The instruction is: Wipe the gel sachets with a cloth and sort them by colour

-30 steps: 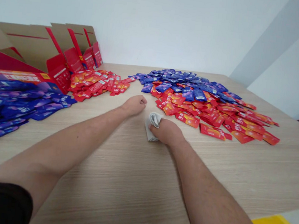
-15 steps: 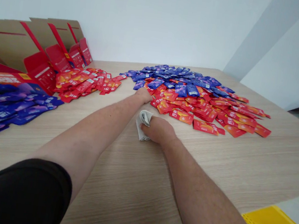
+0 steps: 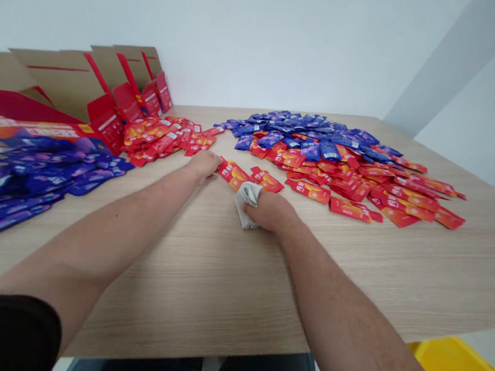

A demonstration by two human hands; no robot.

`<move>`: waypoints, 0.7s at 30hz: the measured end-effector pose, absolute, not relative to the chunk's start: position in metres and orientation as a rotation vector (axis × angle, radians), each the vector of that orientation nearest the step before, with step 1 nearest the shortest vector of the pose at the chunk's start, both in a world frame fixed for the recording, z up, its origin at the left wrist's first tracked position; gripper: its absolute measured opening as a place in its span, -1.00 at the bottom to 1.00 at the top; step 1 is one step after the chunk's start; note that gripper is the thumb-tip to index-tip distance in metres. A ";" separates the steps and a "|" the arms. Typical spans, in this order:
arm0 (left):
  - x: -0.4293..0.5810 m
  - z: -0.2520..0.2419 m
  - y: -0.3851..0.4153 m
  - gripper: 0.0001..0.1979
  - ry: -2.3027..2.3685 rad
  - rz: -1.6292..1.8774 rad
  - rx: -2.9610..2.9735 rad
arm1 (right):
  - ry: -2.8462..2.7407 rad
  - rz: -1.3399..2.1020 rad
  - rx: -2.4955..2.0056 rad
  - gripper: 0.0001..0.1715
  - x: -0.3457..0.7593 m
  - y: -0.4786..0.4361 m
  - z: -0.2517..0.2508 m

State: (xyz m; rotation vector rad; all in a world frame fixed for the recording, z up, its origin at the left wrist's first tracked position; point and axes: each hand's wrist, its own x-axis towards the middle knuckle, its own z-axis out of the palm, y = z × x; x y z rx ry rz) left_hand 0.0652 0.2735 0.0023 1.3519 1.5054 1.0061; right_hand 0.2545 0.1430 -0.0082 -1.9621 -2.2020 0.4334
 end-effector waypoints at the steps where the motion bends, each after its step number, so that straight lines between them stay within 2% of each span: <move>1: 0.054 0.003 0.264 -0.80 1.524 1.023 1.333 | -2.232 0.452 -1.932 -0.42 0.254 0.142 -0.007; 7: 0.002 0.001 0.202 -0.84 1.552 1.062 1.224 | -2.106 0.573 -1.730 -0.49 0.254 0.136 0.000; 12: -0.005 -0.012 0.155 -0.90 1.358 1.031 0.997 | -1.991 0.631 -1.664 -0.57 0.248 0.132 -0.002; 21: 0.008 -0.022 0.134 -0.93 1.305 0.933 1.081 | -2.140 0.509 -1.747 -0.57 0.237 0.127 -0.007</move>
